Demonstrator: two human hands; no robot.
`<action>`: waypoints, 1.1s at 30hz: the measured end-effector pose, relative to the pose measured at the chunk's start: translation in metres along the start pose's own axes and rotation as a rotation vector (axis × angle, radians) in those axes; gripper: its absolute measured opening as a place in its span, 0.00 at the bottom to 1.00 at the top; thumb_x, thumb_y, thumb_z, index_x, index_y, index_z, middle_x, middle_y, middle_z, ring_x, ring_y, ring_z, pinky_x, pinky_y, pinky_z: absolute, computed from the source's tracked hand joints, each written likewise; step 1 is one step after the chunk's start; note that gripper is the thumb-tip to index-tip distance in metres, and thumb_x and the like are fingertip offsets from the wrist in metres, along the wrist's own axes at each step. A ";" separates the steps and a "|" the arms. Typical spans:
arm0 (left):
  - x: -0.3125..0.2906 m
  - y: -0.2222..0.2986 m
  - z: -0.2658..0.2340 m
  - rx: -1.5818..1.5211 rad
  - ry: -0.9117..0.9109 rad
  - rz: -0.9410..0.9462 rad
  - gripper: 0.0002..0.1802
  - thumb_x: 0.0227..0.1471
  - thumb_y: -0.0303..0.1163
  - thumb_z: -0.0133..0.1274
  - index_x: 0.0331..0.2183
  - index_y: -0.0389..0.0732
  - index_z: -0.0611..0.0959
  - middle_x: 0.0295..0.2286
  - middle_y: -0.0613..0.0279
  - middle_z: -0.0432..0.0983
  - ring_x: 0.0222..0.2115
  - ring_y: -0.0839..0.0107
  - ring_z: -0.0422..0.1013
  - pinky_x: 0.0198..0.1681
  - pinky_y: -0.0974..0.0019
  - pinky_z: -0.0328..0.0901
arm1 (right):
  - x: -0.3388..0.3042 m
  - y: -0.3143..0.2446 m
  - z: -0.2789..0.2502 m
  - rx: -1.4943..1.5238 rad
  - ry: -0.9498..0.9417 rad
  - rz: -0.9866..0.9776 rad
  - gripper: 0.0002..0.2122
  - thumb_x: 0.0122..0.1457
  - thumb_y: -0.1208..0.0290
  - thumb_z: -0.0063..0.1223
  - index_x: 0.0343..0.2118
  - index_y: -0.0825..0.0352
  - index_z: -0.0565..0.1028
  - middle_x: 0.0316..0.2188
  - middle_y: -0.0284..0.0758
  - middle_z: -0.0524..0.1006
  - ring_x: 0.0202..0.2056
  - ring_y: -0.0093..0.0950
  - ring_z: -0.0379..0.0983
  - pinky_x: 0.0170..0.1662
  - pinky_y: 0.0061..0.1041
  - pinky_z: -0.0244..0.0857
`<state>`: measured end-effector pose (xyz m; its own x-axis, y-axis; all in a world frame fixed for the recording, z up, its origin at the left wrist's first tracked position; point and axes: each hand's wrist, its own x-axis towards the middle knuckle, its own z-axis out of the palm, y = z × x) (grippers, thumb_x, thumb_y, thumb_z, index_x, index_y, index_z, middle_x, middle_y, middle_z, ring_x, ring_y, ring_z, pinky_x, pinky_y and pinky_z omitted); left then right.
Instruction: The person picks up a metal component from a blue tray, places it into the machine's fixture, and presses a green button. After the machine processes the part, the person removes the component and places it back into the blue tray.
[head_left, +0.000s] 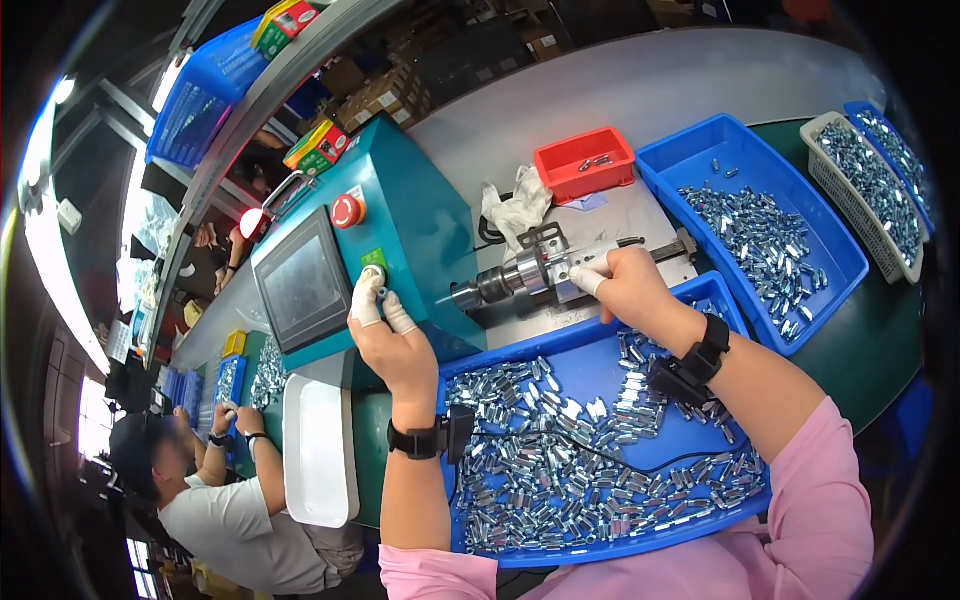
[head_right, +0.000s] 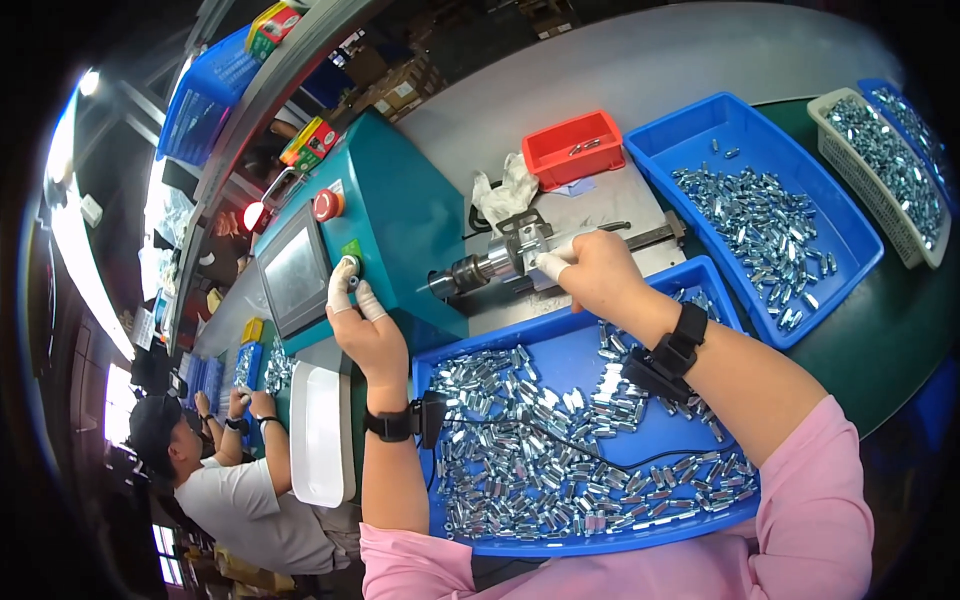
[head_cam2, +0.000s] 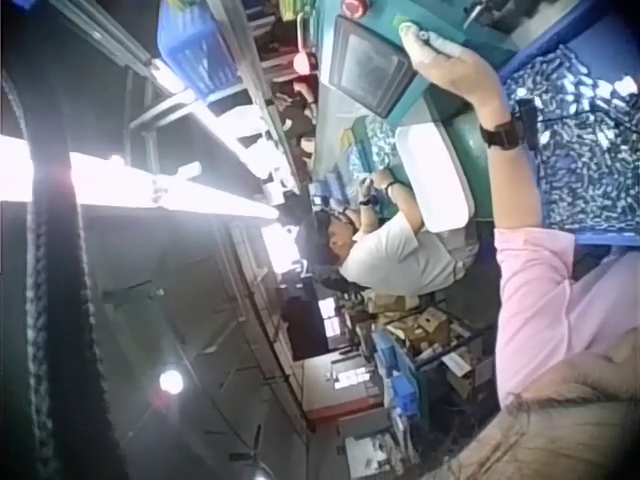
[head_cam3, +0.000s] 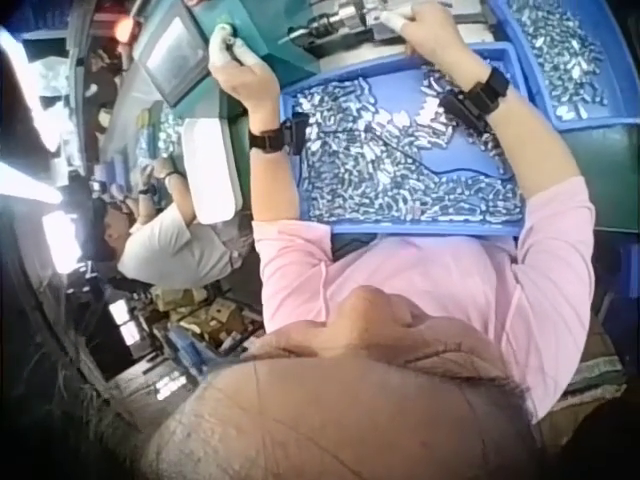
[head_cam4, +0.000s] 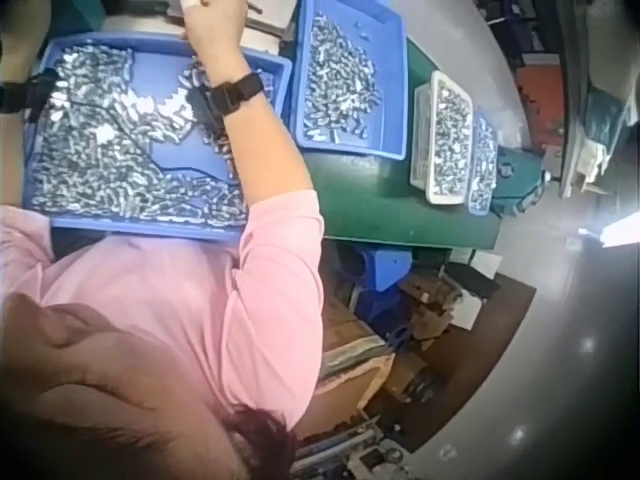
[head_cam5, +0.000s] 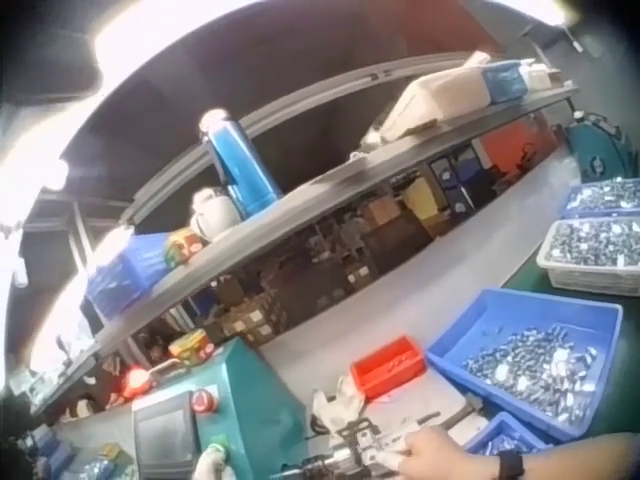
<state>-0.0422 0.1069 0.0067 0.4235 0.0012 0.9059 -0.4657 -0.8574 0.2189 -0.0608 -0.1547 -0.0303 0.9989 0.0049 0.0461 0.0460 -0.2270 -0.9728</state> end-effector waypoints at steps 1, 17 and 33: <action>0.000 -0.001 0.002 0.005 0.011 -0.015 0.15 0.55 0.23 0.47 0.45 0.34 0.75 0.42 0.51 0.73 0.41 0.59 0.69 0.46 0.63 0.63 | 0.001 0.002 -0.002 -0.029 0.037 -0.017 0.14 0.54 0.65 0.55 0.26 0.75 0.78 0.14 0.37 0.75 0.12 0.24 0.70 0.18 0.23 0.63; -0.011 -0.018 0.001 -0.128 0.066 0.002 0.15 0.51 0.22 0.50 0.43 0.40 0.78 0.39 0.57 0.76 0.34 0.59 0.68 0.41 0.61 0.63 | 0.059 -0.057 0.005 -1.224 -0.001 -0.134 0.21 0.49 0.52 0.56 0.18 0.70 0.78 0.17 0.41 0.76 0.21 0.38 0.74 0.28 0.36 0.68; -0.011 -0.018 0.000 -0.142 0.037 -0.003 0.16 0.49 0.21 0.51 0.42 0.40 0.79 0.39 0.58 0.76 0.34 0.60 0.68 0.42 0.63 0.62 | 0.040 -0.044 0.013 -1.169 0.265 -0.212 0.20 0.44 0.54 0.59 0.18 0.71 0.77 0.15 0.43 0.75 0.20 0.39 0.74 0.27 0.35 0.69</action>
<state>-0.0383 0.1221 -0.0078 0.3974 0.0249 0.9173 -0.5711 -0.7757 0.2685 -0.0226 -0.1321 0.0115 0.9338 -0.0195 0.3573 0.0389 -0.9870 -0.1557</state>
